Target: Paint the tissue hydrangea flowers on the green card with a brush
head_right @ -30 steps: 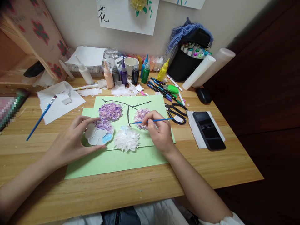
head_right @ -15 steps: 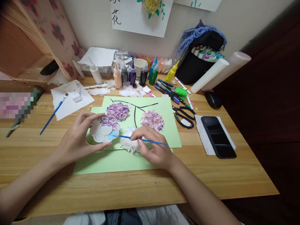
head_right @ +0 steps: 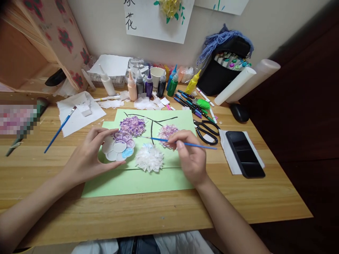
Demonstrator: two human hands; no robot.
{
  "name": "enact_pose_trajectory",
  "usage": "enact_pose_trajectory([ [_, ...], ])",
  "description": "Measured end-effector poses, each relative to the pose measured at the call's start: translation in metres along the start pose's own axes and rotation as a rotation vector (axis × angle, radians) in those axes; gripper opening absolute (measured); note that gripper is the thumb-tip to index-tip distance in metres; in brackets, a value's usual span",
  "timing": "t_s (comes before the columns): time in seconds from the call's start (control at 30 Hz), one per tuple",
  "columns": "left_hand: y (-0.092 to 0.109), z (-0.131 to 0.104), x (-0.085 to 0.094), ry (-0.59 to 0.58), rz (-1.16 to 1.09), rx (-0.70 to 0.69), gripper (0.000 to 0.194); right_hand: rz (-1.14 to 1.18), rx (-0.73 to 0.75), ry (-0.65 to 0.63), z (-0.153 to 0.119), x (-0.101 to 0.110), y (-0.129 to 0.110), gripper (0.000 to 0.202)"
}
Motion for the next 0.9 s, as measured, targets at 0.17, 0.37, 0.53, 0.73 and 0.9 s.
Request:
enact_pose_trajectory([
  [0.17,-0.002,0.000,-0.005,-0.058,0.020,0.031,0.073,-0.109,-0.062,0.031,0.006,0.009,0.012,0.019],
  [0.37,-0.004,0.000,-0.008,-0.087,0.031,0.068,0.073,-0.233,0.000,-0.122,0.001,-0.002,0.012,0.022],
  [0.53,-0.005,0.000,-0.009,-0.104,0.044,0.075,0.073,-0.256,0.016,-0.108,0.002,0.001,0.012,0.021],
  [0.73,-0.005,0.000,-0.009,-0.098,0.042,0.066,0.072,-0.243,0.036,-0.150,0.001,-0.002,0.010,0.021],
  [0.9,-0.005,0.000,-0.009,-0.097,0.043,0.060,0.072,-0.259,0.045,-0.134,0.002,-0.001,0.009,0.021],
])
Point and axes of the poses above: each hand's wrist, its own z-axis towards the middle knuckle, its own x-axis out of the back of the hand, y = z × x, the point moved 9 cm from there along z, towards the middle knuckle, and after that the axes turned 6 degrees about y, right-handed, at the moved point
